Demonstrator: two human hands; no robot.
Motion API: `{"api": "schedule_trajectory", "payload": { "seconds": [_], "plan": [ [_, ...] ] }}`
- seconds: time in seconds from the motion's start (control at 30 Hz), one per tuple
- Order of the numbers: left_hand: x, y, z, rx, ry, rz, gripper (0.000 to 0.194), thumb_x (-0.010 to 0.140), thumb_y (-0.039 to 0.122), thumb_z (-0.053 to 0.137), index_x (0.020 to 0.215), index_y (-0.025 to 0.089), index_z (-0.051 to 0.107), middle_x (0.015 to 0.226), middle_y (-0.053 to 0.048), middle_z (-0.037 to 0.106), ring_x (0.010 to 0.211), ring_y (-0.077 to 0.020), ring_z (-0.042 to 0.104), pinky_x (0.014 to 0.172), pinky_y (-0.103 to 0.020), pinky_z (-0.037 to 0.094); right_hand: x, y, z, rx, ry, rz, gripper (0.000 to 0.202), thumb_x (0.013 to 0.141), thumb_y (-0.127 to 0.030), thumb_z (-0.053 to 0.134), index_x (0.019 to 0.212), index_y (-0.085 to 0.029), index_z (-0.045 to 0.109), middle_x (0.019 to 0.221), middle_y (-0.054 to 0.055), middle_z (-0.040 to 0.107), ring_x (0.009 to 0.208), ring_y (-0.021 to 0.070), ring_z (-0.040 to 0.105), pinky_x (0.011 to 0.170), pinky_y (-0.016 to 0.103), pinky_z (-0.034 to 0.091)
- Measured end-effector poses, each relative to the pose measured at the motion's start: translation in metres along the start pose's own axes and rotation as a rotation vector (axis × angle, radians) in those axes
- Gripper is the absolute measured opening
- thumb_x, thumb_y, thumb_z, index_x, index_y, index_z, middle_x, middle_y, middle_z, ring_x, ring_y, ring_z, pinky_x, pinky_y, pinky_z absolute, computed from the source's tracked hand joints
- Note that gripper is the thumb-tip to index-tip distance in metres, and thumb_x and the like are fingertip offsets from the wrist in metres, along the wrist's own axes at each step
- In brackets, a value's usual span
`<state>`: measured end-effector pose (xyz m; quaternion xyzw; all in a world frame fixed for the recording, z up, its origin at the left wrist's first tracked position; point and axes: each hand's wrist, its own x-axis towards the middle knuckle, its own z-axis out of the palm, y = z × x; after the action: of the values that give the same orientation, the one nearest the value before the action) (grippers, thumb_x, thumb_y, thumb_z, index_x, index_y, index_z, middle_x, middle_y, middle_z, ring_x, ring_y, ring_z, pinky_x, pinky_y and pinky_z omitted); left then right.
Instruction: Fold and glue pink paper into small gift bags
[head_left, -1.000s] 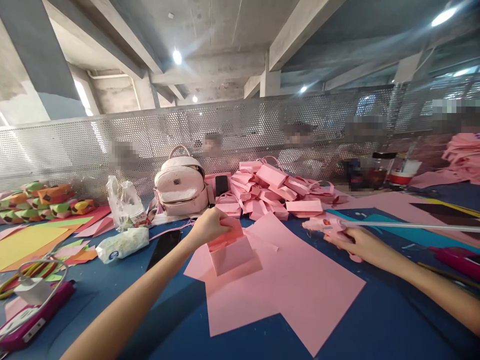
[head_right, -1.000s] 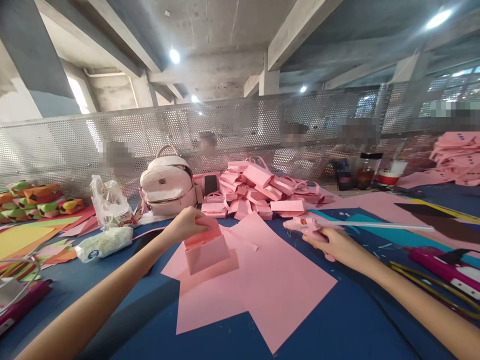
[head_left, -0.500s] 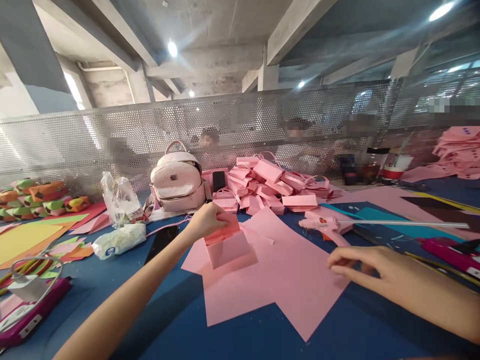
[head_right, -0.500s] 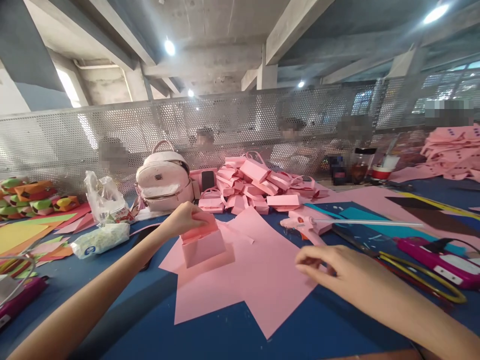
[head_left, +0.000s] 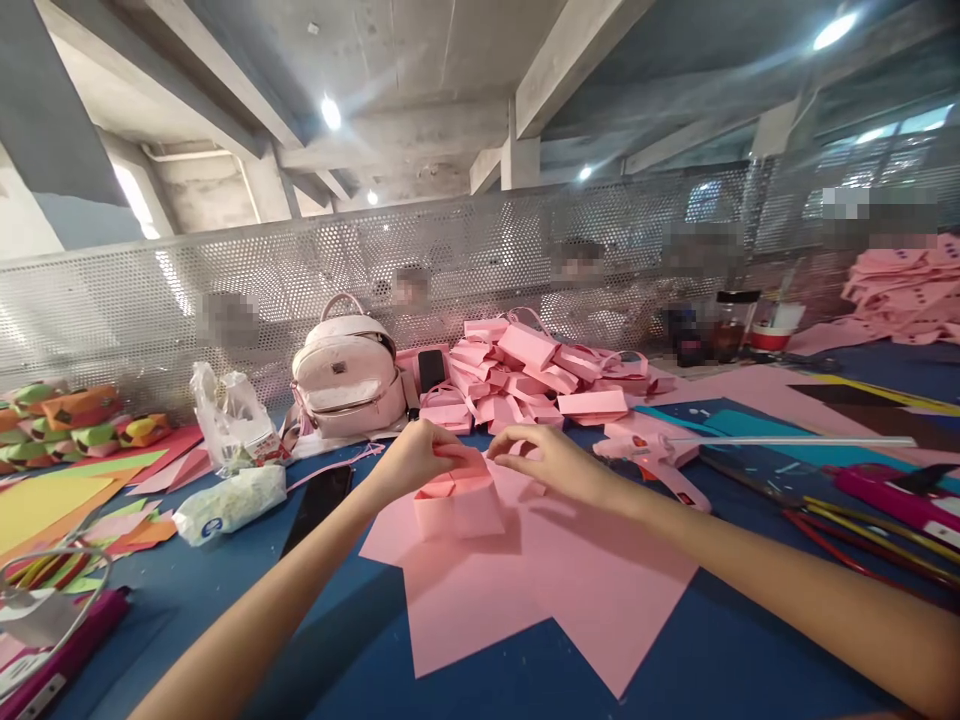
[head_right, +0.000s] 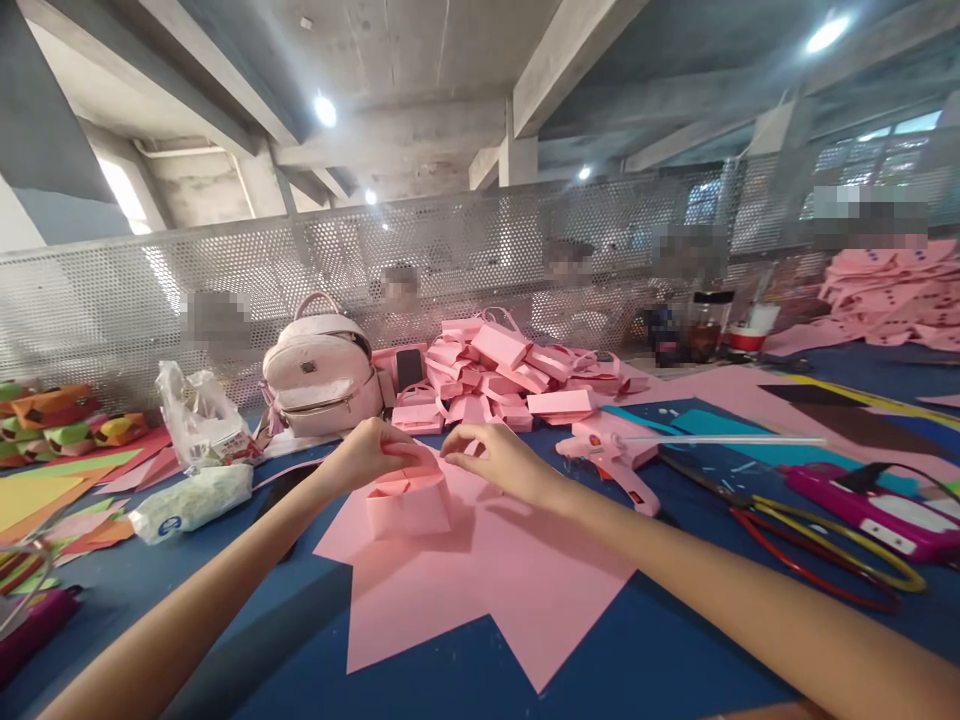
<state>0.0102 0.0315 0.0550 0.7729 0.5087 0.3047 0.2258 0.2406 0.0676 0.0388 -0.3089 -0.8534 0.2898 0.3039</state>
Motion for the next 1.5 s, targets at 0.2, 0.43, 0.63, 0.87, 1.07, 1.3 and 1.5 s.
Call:
{"api": "schedule_trajectory", "payload": {
  "seconds": [0.2, 0.43, 0.63, 0.87, 1.07, 1.3, 1.5],
  "plan": [
    [0.0, -0.003, 0.0, 0.061, 0.008, 0.033, 0.021, 0.065, 0.017, 0.048, 0.051, 0.02, 0.033, 0.06, 0.005, 0.019, 0.063, -0.0111, 0.018, 0.056, -0.028, 0.013, 0.006, -0.005, 0.007, 0.02, 0.036, -0.055, 0.021, 0.088, -0.038, 0.061, 0.087, -0.02, 0.071, 0.092, 0.003, 0.072, 0.082, 0.0189, 0.063, 0.075, 0.031, 0.046],
    [0.001, -0.002, 0.001, 0.073, 0.012, 0.047, 0.027, 0.065, 0.018, 0.048, 0.054, 0.021, 0.024, 0.059, 0.005, 0.017, 0.062, -0.0112, 0.017, 0.056, -0.029, 0.013, 0.008, -0.002, 0.008, -0.006, 0.07, -0.091, 0.02, 0.088, -0.039, 0.062, 0.084, -0.02, 0.069, 0.089, 0.003, 0.071, 0.083, 0.0198, 0.063, 0.075, 0.033, 0.046],
    [0.001, -0.002, 0.0, 0.07, 0.005, 0.05, 0.026, 0.066, 0.02, 0.048, 0.053, 0.021, 0.025, 0.06, 0.005, 0.017, 0.061, -0.011, 0.018, 0.056, -0.029, 0.013, 0.01, -0.001, 0.008, -0.049, 0.079, -0.101, 0.011, 0.085, -0.032, 0.066, 0.082, -0.021, 0.069, 0.089, 0.002, 0.071, 0.085, 0.0195, 0.062, 0.075, 0.032, 0.045],
    [0.002, -0.004, 0.0, 0.076, 0.005, 0.053, 0.03, 0.065, 0.019, 0.05, 0.054, 0.022, 0.022, 0.06, 0.005, 0.016, 0.061, -0.011, 0.017, 0.055, -0.028, 0.013, 0.01, -0.005, 0.01, -0.072, 0.104, -0.094, 0.008, 0.081, -0.029, 0.069, 0.08, -0.021, 0.067, 0.087, 0.0, 0.07, 0.083, 0.0179, 0.062, 0.071, 0.029, 0.043],
    [0.002, -0.003, 0.001, 0.09, 0.02, 0.032, 0.027, 0.066, 0.02, 0.053, 0.053, 0.021, 0.029, 0.06, 0.005, 0.018, 0.061, -0.011, 0.019, 0.054, -0.028, 0.014, 0.012, -0.003, 0.013, -0.095, 0.098, -0.078, 0.01, 0.08, -0.03, 0.069, 0.081, -0.021, 0.066, 0.087, 0.0, 0.07, 0.081, 0.0174, 0.062, 0.068, 0.028, 0.043],
    [-0.002, 0.005, 0.001, 0.102, 0.023, 0.032, 0.022, 0.068, 0.021, 0.054, 0.052, 0.018, 0.039, 0.061, 0.005, 0.023, 0.06, -0.0105, 0.023, 0.054, -0.027, 0.017, 0.017, 0.001, 0.017, -0.104, 0.091, -0.068, 0.004, 0.078, -0.022, 0.065, 0.082, -0.022, 0.066, 0.089, 0.0, 0.068, 0.083, 0.0176, 0.06, 0.068, 0.028, 0.043],
    [-0.003, 0.007, 0.0, 0.132, 0.056, 0.023, 0.025, 0.064, 0.013, 0.051, 0.051, 0.02, 0.03, 0.059, 0.005, 0.02, 0.06, -0.0107, 0.02, 0.055, -0.029, 0.015, 0.016, -0.007, 0.012, -0.003, 0.123, -0.079, 0.027, 0.09, -0.046, 0.059, 0.082, -0.02, 0.06, 0.083, 0.0, 0.064, 0.079, 0.0173, 0.059, 0.067, 0.027, 0.043]
  ]
}}
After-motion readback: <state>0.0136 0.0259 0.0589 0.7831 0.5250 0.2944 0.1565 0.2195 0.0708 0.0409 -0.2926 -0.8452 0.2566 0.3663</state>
